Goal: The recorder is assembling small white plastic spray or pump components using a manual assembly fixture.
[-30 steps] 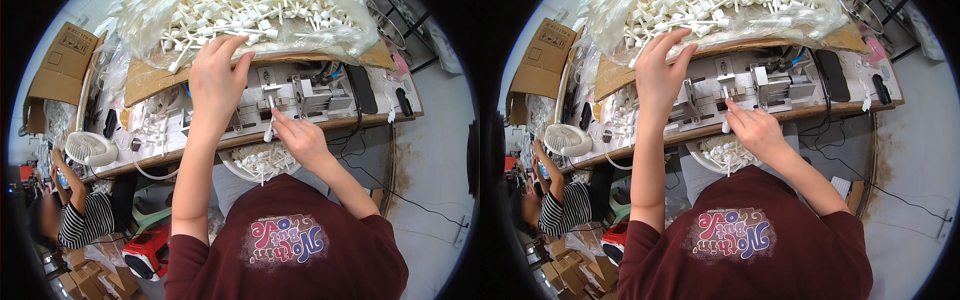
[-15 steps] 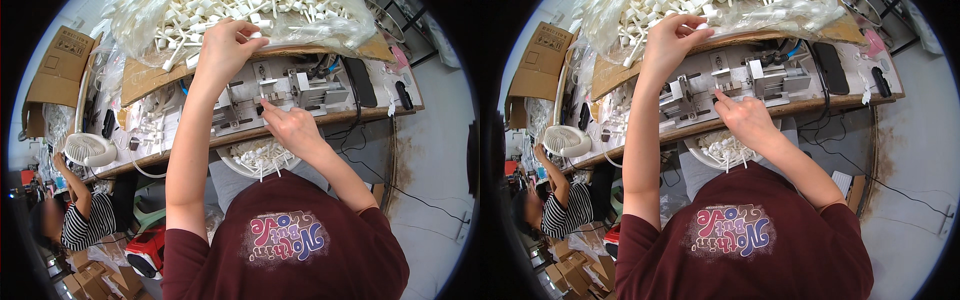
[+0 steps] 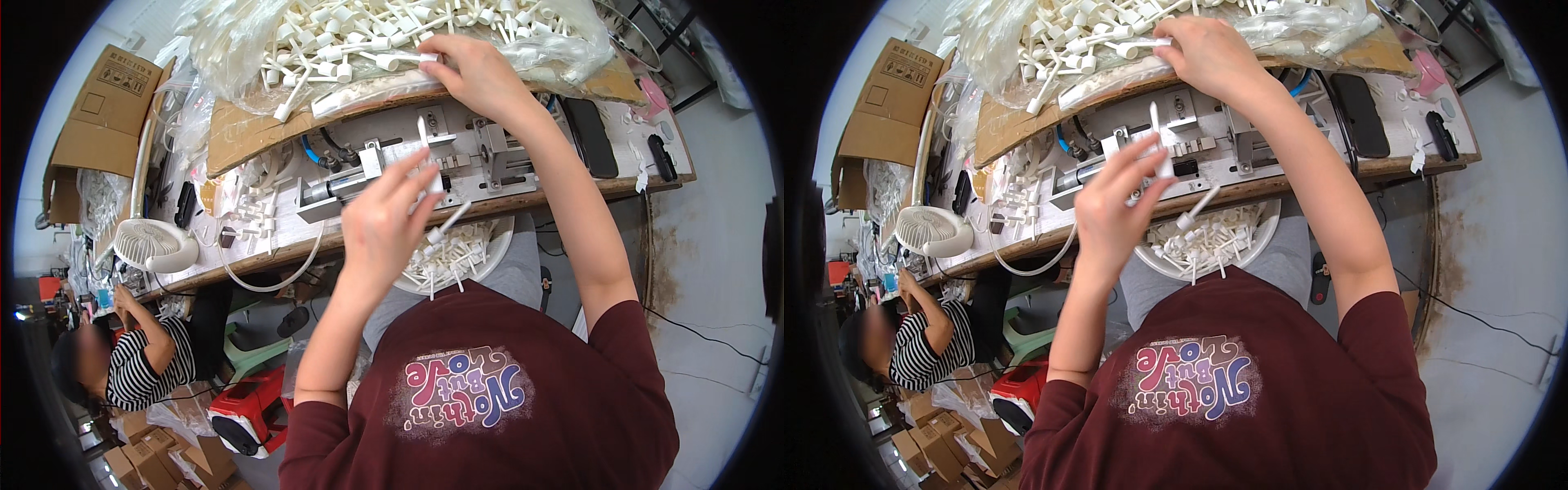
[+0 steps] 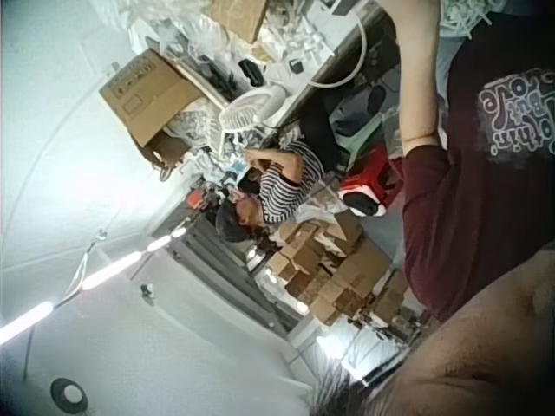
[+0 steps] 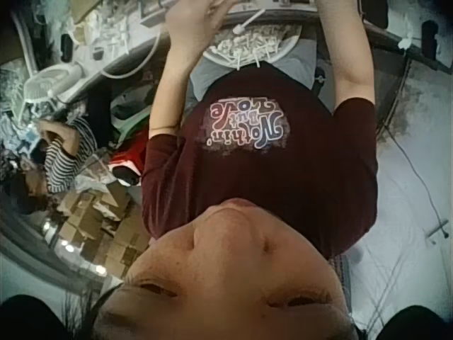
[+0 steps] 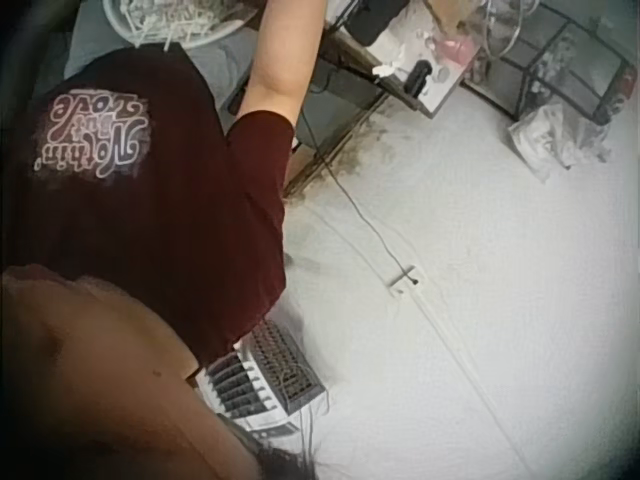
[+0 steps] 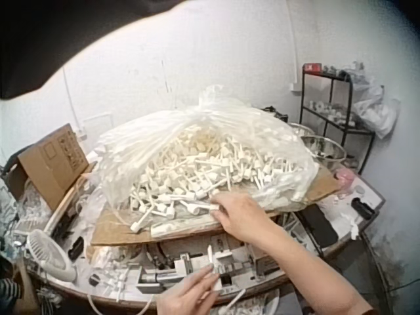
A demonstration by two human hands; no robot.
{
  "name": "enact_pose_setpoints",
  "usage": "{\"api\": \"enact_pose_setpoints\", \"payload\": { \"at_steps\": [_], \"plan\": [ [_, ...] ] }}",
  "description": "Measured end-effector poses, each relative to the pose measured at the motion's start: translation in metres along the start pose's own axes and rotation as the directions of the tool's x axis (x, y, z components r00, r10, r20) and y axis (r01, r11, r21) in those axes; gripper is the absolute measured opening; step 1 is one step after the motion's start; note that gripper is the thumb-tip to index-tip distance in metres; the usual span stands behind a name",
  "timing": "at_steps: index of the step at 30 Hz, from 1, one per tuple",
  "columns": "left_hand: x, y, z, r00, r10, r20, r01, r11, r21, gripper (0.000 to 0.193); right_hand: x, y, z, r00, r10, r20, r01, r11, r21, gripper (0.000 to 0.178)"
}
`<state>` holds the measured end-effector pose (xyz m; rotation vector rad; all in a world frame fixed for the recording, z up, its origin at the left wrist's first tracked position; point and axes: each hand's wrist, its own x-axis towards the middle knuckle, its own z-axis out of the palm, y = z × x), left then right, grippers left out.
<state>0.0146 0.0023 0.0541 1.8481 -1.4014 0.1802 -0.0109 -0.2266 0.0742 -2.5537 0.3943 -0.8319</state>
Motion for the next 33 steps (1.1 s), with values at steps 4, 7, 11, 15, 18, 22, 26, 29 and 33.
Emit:
{"api": "enact_pose_setpoints", "payload": {
  "at_steps": [4, 7, 11, 15, 18, 22, 26, 29, 33],
  "plan": [
    [-0.033, -0.001, 0.022, 0.995, 0.066, 0.081, -0.077, 0.986, 0.150, 0.029, -0.003, 0.003, 0.006, 0.958, -0.272, -0.094, 0.262, 0.959, -0.109, 0.023],
    [-0.042, -0.012, 0.044, 0.986, 0.133, 0.097, -0.153, 0.958, 0.242, 0.030, -0.014, -0.008, 0.002, 0.929, -0.347, -0.126, 0.330, 0.934, -0.137, 0.024],
    [-0.032, -0.015, 0.050, 0.987, 0.099, 0.123, -0.134, 0.936, 0.324, 0.029, -0.025, -0.021, -0.017, 0.989, -0.104, 0.102, 0.085, 0.982, 0.168, 0.027],
    [-0.030, -0.016, 0.055, 0.989, 0.090, 0.115, -0.121, 0.945, 0.305, 0.028, -0.052, -0.024, -0.030, 0.991, -0.018, 0.134, -0.048, 0.882, 0.468, 0.025],
    [-0.030, -0.014, 0.049, 0.989, 0.074, 0.127, -0.108, 0.950, 0.292, 0.028, -0.080, -0.031, -0.030, 0.998, 0.019, 0.065, -0.048, 0.871, 0.489, 0.025],
    [-0.018, -0.016, 0.033, 0.988, 0.001, 0.156, -0.021, 0.992, 0.127, 0.026, -0.120, -0.030, -0.026, 0.987, -0.129, -0.093, 0.145, 0.971, 0.190, 0.027],
    [0.026, -0.016, 0.003, 0.994, -0.063, -0.085, 0.062, 0.998, -0.017, 0.022, -0.151, -0.031, -0.014, 0.977, -0.212, -0.026, 0.212, 0.977, 0.008, 0.029],
    [0.067, -0.025, -0.008, 0.973, -0.015, -0.229, 0.036, 0.995, 0.090, 0.020, -0.161, -0.034, 0.004, 0.958, -0.288, 0.016, 0.288, 0.949, -0.126, 0.026],
    [0.110, -0.057, 0.007, 0.956, 0.093, -0.277, 0.003, 0.945, 0.327, 0.027, -0.156, -0.038, 0.024, 0.950, -0.296, 0.095, 0.311, 0.923, -0.227, 0.021]
  ]
}}
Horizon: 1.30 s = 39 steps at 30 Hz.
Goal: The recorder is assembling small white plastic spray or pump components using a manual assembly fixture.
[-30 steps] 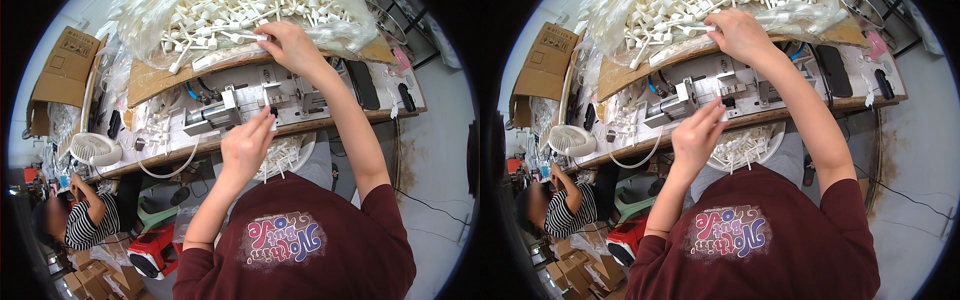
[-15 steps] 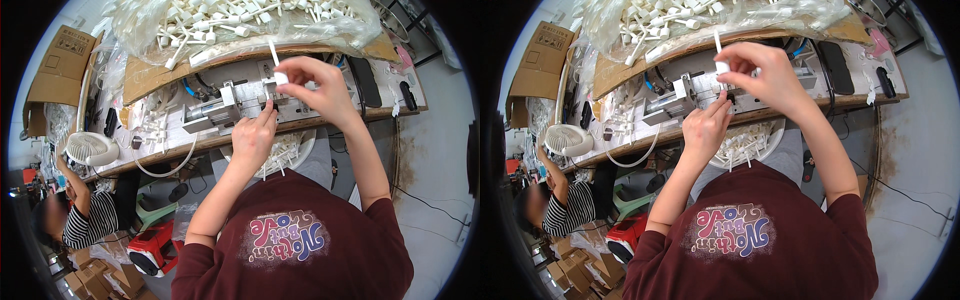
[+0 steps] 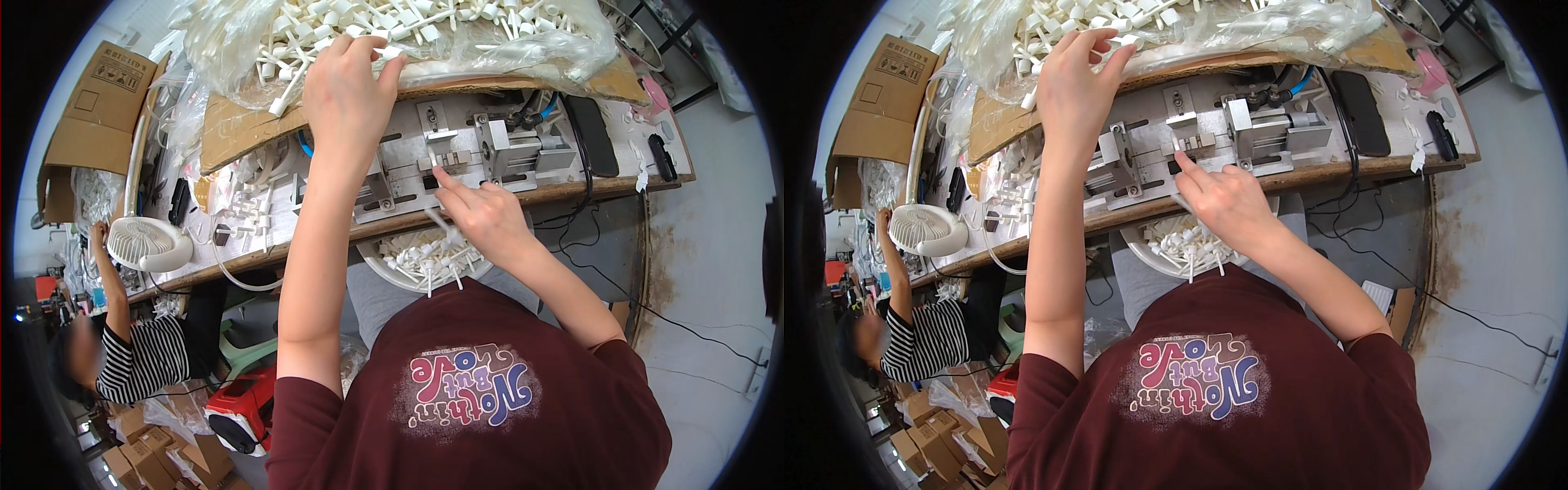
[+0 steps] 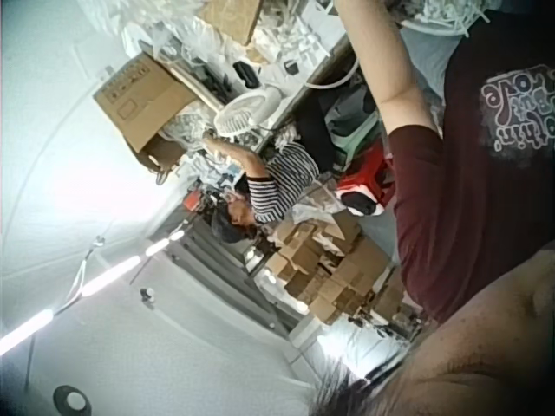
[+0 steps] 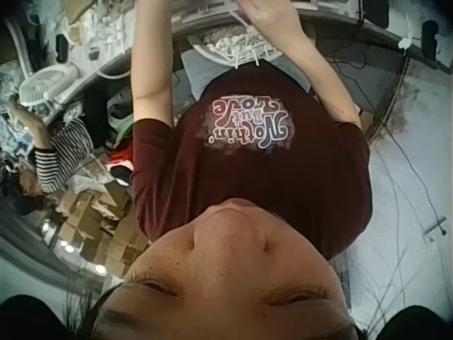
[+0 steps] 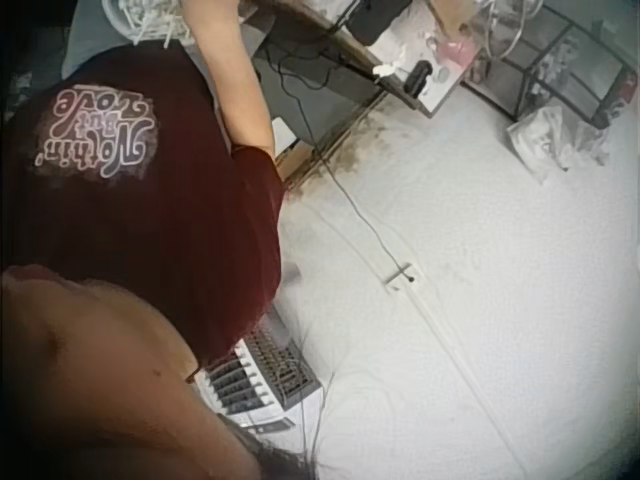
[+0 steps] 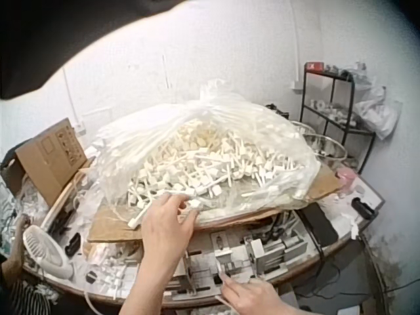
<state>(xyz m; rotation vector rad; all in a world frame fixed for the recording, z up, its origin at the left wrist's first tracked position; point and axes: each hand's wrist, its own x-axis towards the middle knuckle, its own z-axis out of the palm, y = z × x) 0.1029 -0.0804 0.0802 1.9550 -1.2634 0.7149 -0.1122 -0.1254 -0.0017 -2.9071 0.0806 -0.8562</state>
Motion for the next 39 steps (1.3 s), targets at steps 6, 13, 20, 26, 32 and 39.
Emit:
{"api": "enact_pose_setpoints", "payload": {
  "at_steps": [6, 13, 20, 26, 32, 39],
  "plan": [
    [0.018, -0.008, 0.028, 0.965, -0.132, 0.227, 0.131, 0.991, 0.021, 0.036, 0.014, -0.003, 0.000, 0.999, 0.010, 0.052, -0.007, 0.998, -0.058, 0.015],
    [0.002, 0.019, -0.014, 0.952, -0.202, 0.230, 0.281, 0.875, -0.394, 0.030, 0.023, 0.005, -0.013, 0.981, 0.074, 0.182, -0.093, 0.991, 0.100, 0.017],
    [-0.064, 0.038, -0.060, 0.945, -0.165, 0.282, 0.293, 0.808, -0.510, 0.027, 0.137, 0.067, -0.040, 0.958, 0.171, -0.229, -0.150, 0.983, 0.108, 0.045],
    [-0.108, 0.056, -0.051, 0.938, 0.036, 0.344, 0.091, 0.933, -0.347, 0.026, 0.227, 0.142, 0.003, 0.968, 0.227, -0.106, -0.241, 0.961, -0.136, 0.091],
    [-0.134, 0.053, -0.040, 0.923, 0.012, 0.384, 0.103, 0.956, -0.276, 0.027, 0.238, 0.128, 0.004, 0.937, 0.326, 0.126, -0.316, 0.944, -0.092, 0.081],
    [-0.145, 0.050, -0.023, 0.929, 0.084, 0.359, -0.013, 0.981, -0.194, 0.027, 0.217, 0.140, -0.016, 0.934, 0.186, 0.306, -0.203, 0.979, 0.025, 0.056]
  ]
}}
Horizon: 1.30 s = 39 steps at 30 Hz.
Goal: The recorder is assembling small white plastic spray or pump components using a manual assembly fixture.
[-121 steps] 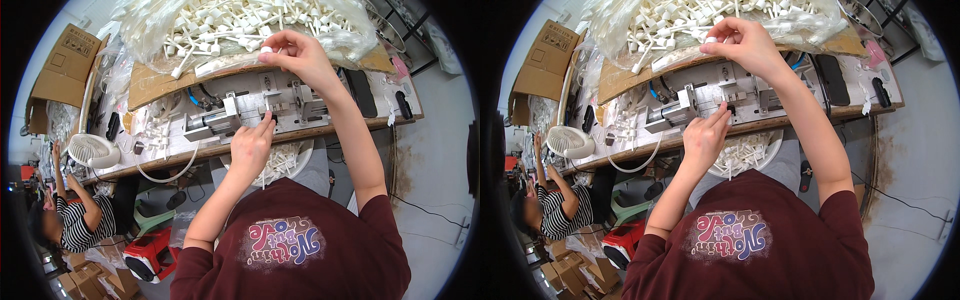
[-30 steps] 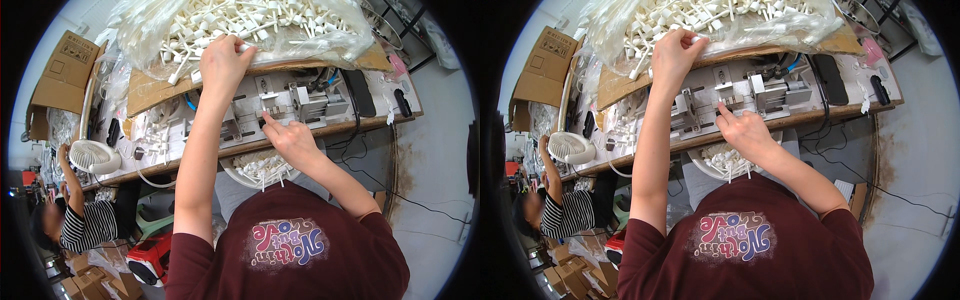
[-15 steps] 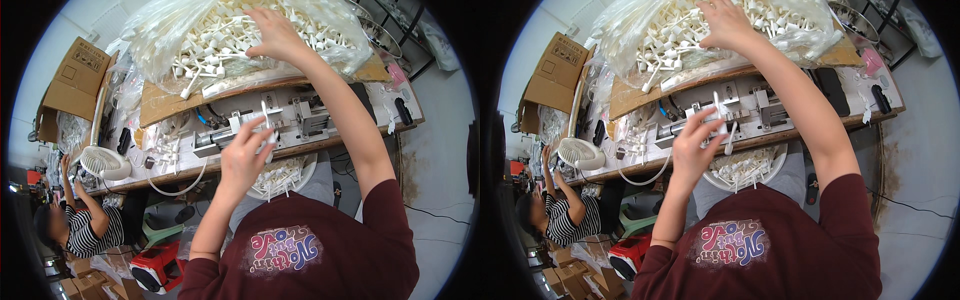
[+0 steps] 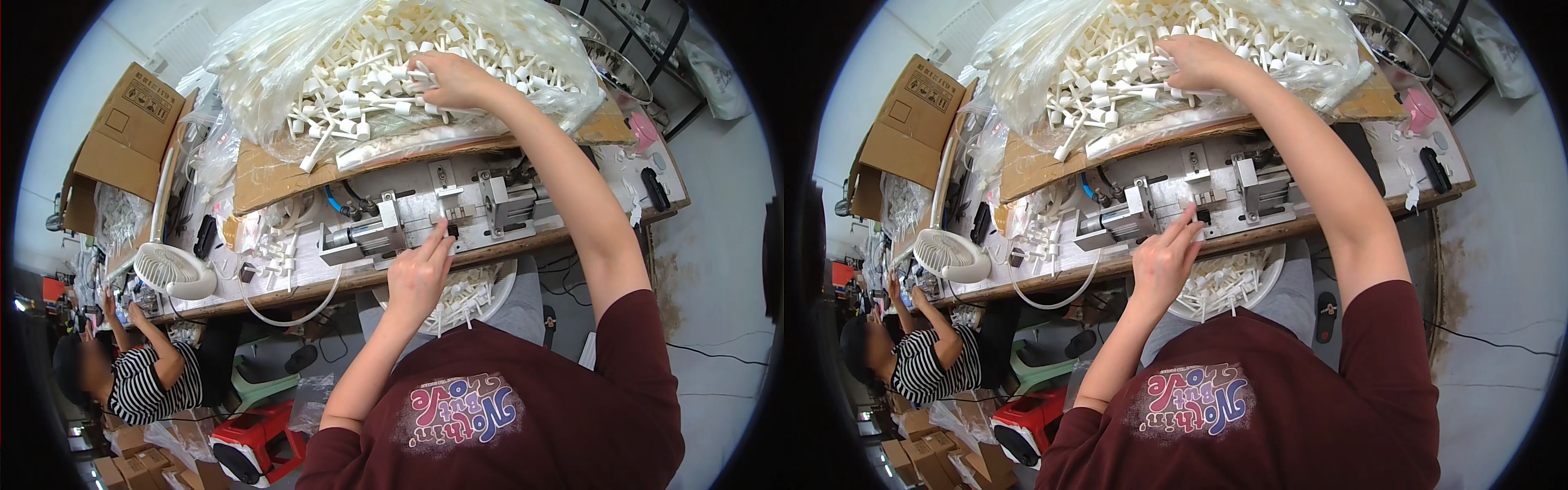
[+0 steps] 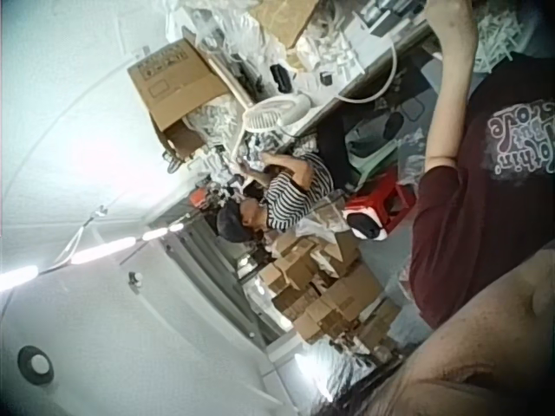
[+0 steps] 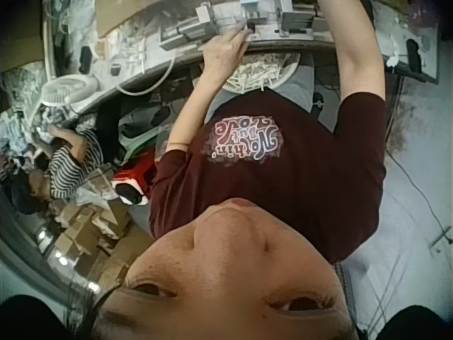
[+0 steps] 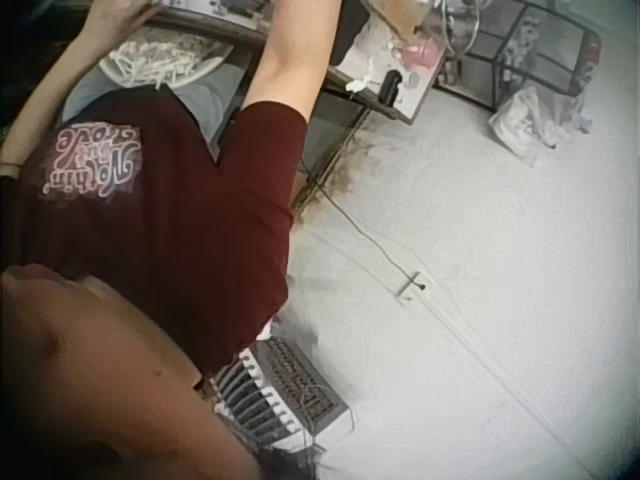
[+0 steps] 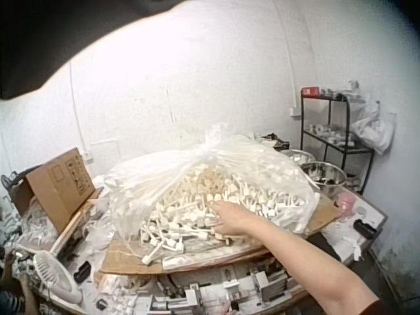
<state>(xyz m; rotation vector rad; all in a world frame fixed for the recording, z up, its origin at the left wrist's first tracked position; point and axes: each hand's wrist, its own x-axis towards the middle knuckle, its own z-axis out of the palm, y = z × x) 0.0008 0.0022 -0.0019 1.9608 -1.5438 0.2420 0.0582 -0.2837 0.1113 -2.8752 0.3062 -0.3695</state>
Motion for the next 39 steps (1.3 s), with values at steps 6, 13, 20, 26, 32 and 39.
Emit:
{"api": "enact_pose_setpoints", "payload": {
  "at_steps": [6, 13, 20, 26, 32, 39],
  "plan": [
    [0.008, -0.001, 0.005, 0.999, 0.032, 0.035, -0.036, 0.994, 0.105, 0.028, -0.019, 0.012, -0.008, 0.987, -0.137, -0.087, 0.145, 0.985, 0.089, 0.041],
    [0.006, -0.006, 0.006, 0.999, -0.006, 0.043, 0.004, 0.999, 0.049, 0.027, -0.040, 0.001, -0.023, 0.975, 0.027, -0.219, -0.024, 1.000, 0.016, 0.027],
    [0.007, -0.005, 0.001, 0.998, -0.005, 0.069, 0.002, 0.999, 0.050, 0.028, -0.052, 0.027, -0.040, 0.934, 0.329, -0.139, -0.128, 0.672, 0.730, 0.021],
    [0.033, 0.009, -0.030, 0.980, -0.186, -0.065, 0.152, 0.925, -0.349, 0.045, -0.076, 0.041, -0.052, 0.864, 0.456, -0.214, -0.005, 0.433, 0.901, 0.023],
    [0.085, 0.007, -0.049, 0.940, -0.318, -0.121, 0.171, 0.748, -0.641, 0.051, -0.108, -0.033, -0.054, 0.990, 0.108, 0.094, -0.128, 0.376, 0.918, 0.019],
    [0.067, 0.005, -0.047, 0.818, -0.365, 0.444, 0.539, 0.215, -0.815, 0.024, -0.160, -0.069, -0.005, 0.968, 0.235, -0.087, 0.020, 0.273, 0.962, 0.030]
  ]
}}
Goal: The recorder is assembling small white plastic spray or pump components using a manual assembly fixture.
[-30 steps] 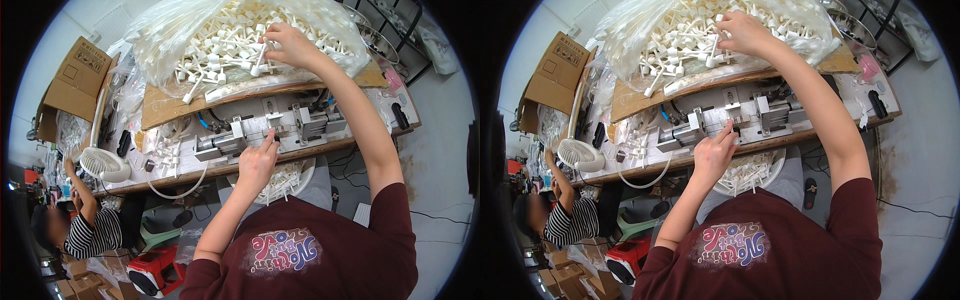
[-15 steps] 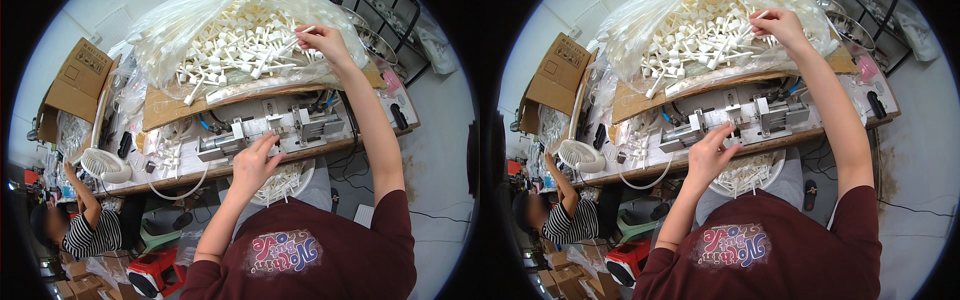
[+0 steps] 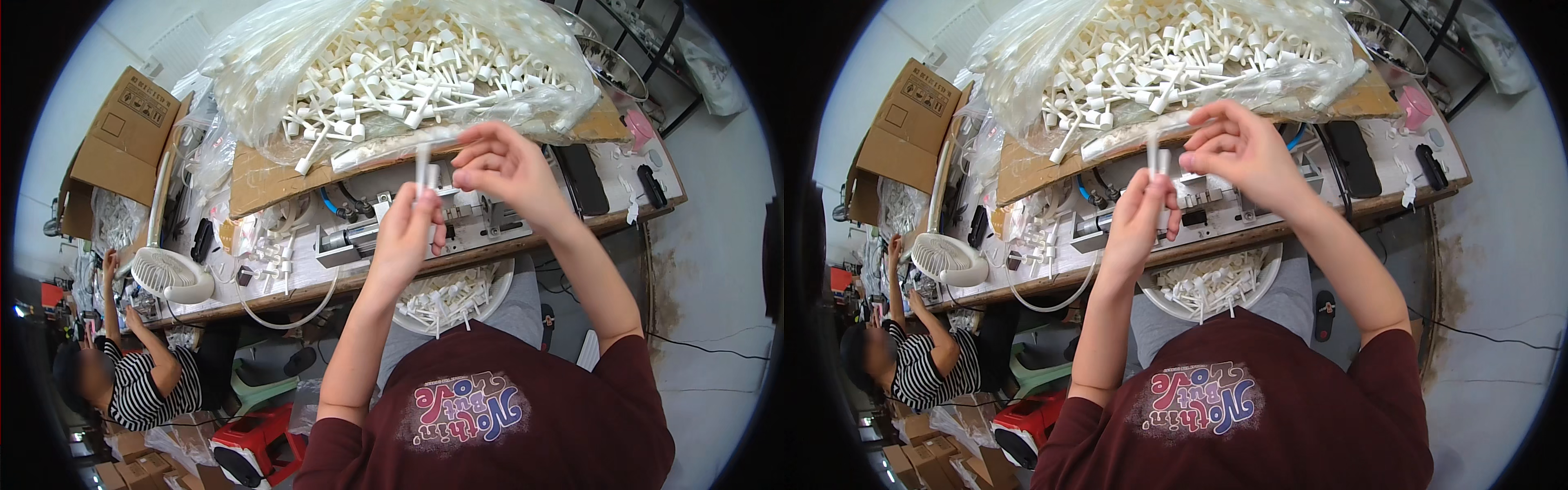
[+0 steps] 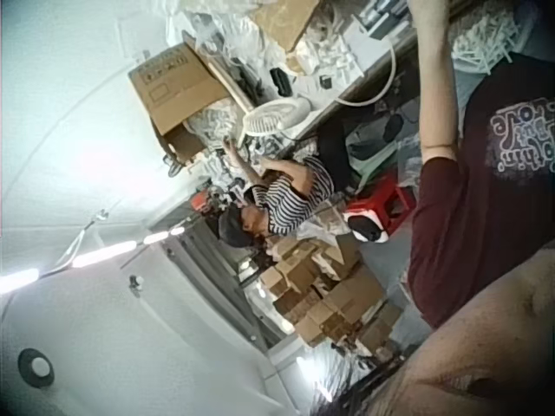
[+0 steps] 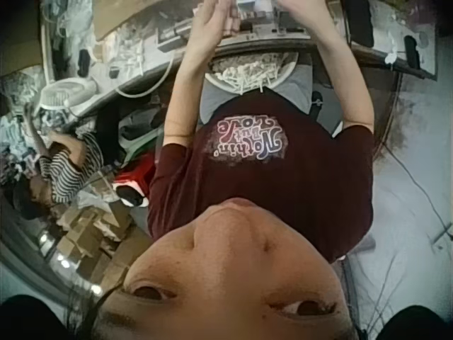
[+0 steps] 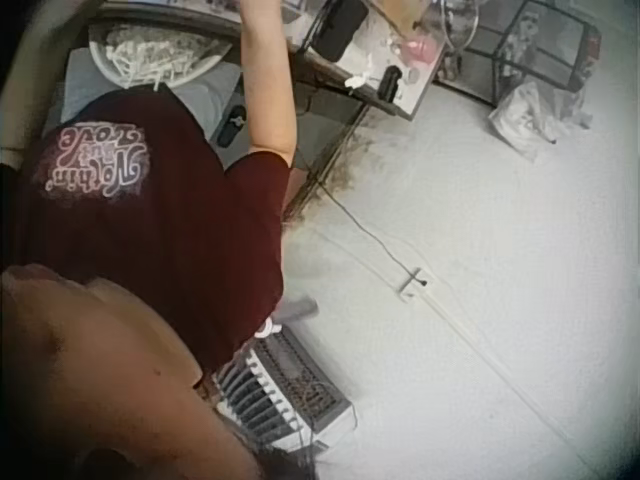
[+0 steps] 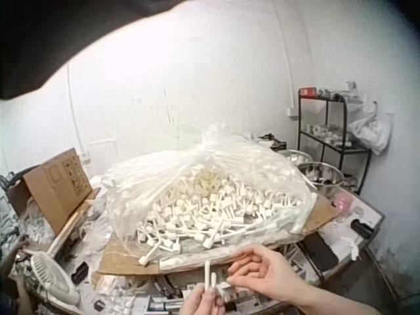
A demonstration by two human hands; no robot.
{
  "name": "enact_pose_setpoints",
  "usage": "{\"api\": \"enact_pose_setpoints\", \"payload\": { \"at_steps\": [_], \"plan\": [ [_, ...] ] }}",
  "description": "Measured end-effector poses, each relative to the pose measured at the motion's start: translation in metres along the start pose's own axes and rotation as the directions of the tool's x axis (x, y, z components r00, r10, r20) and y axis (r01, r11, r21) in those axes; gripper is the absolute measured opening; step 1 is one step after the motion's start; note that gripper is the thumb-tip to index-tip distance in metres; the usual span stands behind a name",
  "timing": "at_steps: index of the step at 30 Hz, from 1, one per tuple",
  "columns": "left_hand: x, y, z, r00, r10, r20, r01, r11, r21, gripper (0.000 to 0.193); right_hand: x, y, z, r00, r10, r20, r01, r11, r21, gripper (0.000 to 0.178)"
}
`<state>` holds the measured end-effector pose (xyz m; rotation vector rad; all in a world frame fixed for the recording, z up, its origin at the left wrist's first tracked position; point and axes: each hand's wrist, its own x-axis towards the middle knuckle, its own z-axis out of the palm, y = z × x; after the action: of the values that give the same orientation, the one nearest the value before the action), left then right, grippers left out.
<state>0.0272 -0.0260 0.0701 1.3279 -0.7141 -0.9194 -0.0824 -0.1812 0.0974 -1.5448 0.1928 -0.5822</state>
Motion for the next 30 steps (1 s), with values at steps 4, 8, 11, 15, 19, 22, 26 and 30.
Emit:
{"api": "enact_pose_setpoints", "payload": {
  "at_steps": [4, 8, 11, 15, 19, 22, 26, 30],
  "plan": [
    [-0.014, -0.011, 0.015, 0.989, -0.112, -0.100, 0.066, 0.922, -0.381, 0.026, -0.039, 0.013, 0.019, 0.925, -0.340, 0.168, 0.371, 0.718, -0.589, 0.041],
    [-0.025, -0.036, 0.028, 0.991, -0.018, -0.131, -0.023, 0.952, -0.304, 0.026, -0.065, 0.035, 0.030, 0.923, -0.349, 0.159, 0.366, 0.678, -0.638, 0.041],
    [-0.032, -0.037, 0.035, 0.986, -0.075, -0.150, 0.017, 0.936, -0.353, 0.027, -0.078, 0.033, 0.039, 0.914, -0.372, 0.162, 0.372, 0.611, -0.698, 0.038],
    [-0.037, -0.057, 0.025, 0.995, 0.047, -0.091, -0.060, 0.987, -0.150, 0.027, -0.090, 0.049, 0.040, 0.908, -0.401, 0.122, 0.375, 0.647, -0.664, 0.035],
    [-0.043, -0.060, 0.011, 0.982, 0.108, -0.154, -0.073, 0.973, 0.217, 0.023, -0.097, 0.060, 0.037, 0.948, -0.313, 0.049, 0.295, 0.815, -0.498, 0.034],
    [-0.048, -0.059, -0.002, 0.965, 0.136, -0.223, -0.083, 0.969, 0.233, 0.018, -0.092, 0.076, 0.027, 0.922, -0.329, 0.203, 0.368, 0.585, -0.723, 0.030],
    [-0.054, -0.040, -0.007, 0.987, -0.004, -0.162, -0.020, 0.989, -0.149, 0.029, -0.083, 0.084, 0.031, 0.897, -0.288, 0.336, 0.411, 0.262, -0.873, 0.022],
    [-0.060, -0.029, -0.009, 0.993, -0.017, -0.115, -0.019, 0.952, -0.306, 0.052, -0.070, 0.078, 0.036, 0.908, -0.244, 0.339, 0.385, 0.173, -0.907, 0.015]
  ]
}}
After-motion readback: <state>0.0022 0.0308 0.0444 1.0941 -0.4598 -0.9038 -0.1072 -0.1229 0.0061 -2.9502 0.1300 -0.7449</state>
